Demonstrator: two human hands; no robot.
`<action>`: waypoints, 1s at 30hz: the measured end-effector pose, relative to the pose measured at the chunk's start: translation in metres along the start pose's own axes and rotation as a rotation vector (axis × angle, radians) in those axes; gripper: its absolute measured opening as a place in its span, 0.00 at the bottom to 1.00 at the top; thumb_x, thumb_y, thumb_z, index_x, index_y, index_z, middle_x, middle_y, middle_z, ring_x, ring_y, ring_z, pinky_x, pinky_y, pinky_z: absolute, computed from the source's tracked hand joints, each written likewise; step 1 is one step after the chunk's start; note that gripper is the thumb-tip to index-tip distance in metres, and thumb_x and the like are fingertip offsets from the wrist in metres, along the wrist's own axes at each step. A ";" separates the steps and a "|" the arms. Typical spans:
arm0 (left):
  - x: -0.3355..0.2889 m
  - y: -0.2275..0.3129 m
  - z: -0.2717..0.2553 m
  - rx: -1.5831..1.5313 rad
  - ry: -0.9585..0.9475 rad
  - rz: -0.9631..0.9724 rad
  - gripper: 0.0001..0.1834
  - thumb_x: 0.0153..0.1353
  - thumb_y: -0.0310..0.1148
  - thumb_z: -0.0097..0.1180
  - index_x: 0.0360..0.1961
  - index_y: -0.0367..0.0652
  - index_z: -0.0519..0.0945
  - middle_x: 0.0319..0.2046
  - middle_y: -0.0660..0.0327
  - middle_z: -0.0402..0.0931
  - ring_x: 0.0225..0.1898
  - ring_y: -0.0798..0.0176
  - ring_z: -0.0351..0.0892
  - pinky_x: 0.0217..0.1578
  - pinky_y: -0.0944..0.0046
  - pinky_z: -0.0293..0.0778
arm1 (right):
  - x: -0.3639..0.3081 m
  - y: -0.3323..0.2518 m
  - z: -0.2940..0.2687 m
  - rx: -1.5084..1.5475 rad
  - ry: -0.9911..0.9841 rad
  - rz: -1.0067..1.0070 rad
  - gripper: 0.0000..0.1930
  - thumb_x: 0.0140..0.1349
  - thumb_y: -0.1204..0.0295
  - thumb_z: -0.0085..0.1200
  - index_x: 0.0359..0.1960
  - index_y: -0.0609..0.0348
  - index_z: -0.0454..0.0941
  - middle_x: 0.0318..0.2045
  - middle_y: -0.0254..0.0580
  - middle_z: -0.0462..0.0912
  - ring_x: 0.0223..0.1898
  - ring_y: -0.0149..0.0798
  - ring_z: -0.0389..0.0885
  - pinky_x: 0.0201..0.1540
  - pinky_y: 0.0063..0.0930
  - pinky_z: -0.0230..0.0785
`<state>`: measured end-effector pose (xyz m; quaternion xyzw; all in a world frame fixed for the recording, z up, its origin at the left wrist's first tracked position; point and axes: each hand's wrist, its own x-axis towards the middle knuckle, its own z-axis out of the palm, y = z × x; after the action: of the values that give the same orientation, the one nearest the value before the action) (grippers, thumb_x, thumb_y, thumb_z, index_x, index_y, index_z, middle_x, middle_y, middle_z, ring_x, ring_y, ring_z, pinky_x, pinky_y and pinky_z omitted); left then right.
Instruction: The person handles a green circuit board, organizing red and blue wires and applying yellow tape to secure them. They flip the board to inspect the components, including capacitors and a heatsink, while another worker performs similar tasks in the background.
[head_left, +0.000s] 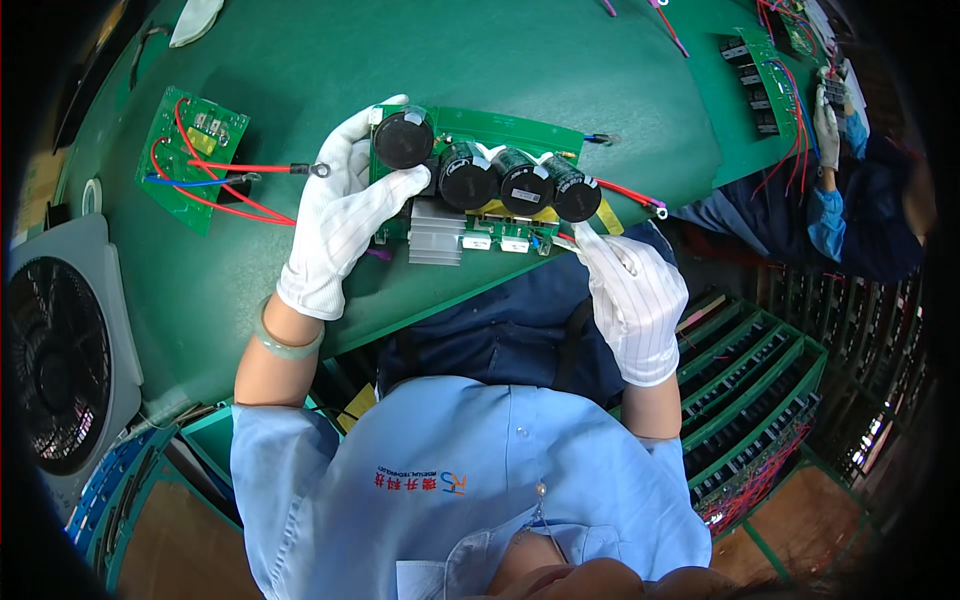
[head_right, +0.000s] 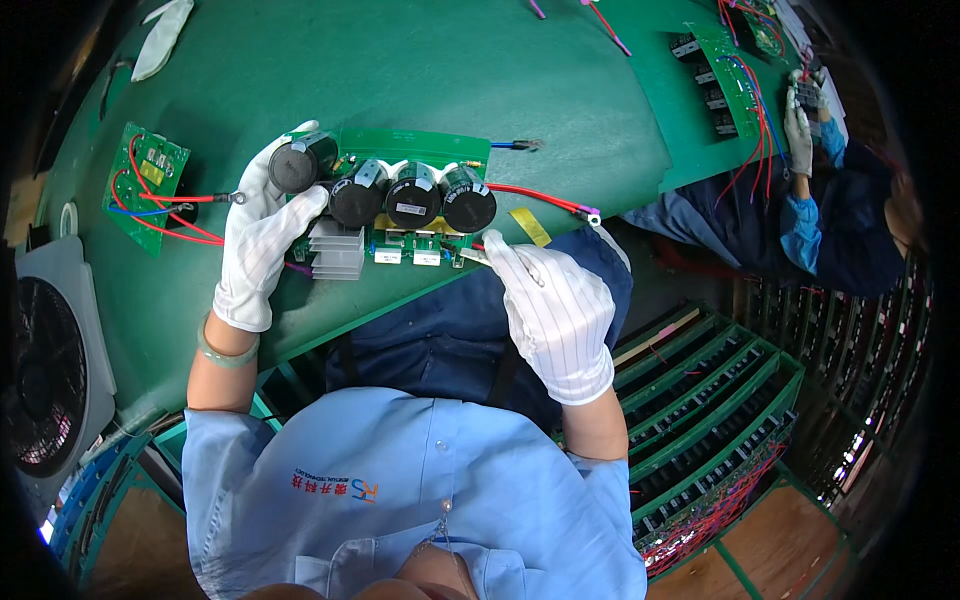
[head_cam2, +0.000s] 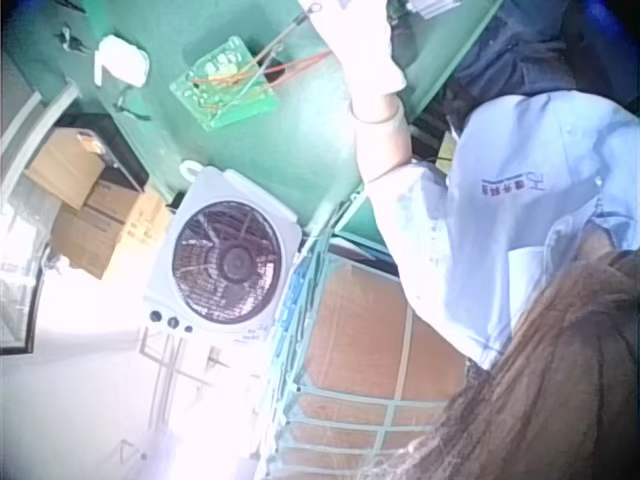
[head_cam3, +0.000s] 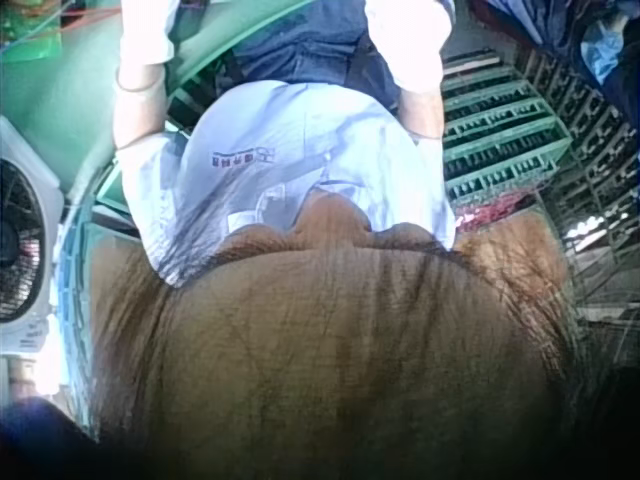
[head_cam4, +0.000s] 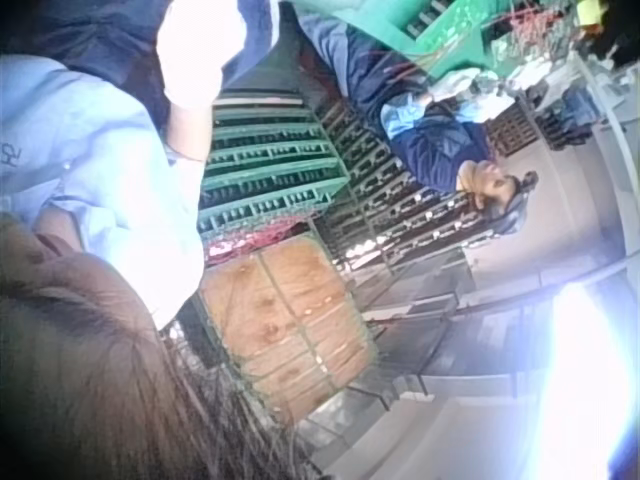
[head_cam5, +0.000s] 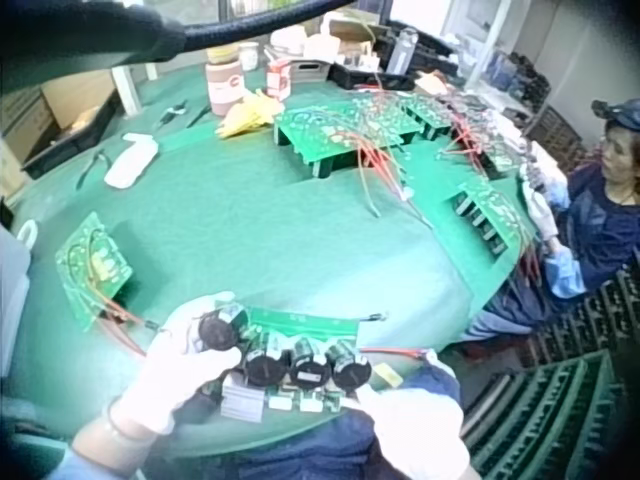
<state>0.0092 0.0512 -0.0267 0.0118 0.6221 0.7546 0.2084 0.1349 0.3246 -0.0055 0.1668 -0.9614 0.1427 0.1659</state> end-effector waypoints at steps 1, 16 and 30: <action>0.000 0.000 0.000 -0.006 0.000 0.006 0.35 0.55 0.20 0.66 0.63 0.36 0.65 0.60 0.54 0.69 0.60 0.62 0.71 0.59 0.61 0.73 | -0.001 0.000 0.001 -0.001 0.013 0.009 0.26 0.47 0.77 0.58 0.53 0.56 0.82 0.38 0.39 0.83 0.35 0.39 0.82 0.33 0.30 0.72; -0.001 0.000 0.004 0.006 0.010 0.072 0.36 0.54 0.19 0.67 0.64 0.36 0.64 0.58 0.54 0.71 0.59 0.62 0.71 0.58 0.61 0.72 | -0.003 0.002 -0.003 0.010 -0.022 -0.002 0.27 0.44 0.79 0.58 0.52 0.56 0.81 0.36 0.39 0.82 0.33 0.40 0.82 0.32 0.30 0.71; -0.002 0.000 0.005 -0.002 0.007 0.090 0.37 0.53 0.18 0.67 0.64 0.36 0.64 0.62 0.53 0.68 0.60 0.61 0.71 0.60 0.60 0.72 | -0.002 0.000 -0.003 0.001 -0.011 0.010 0.26 0.46 0.79 0.58 0.52 0.57 0.81 0.36 0.40 0.82 0.34 0.40 0.82 0.33 0.31 0.72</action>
<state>0.0127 0.0548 -0.0252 0.0371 0.6208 0.7640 0.1721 0.1374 0.3263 -0.0031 0.1631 -0.9631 0.1429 0.1596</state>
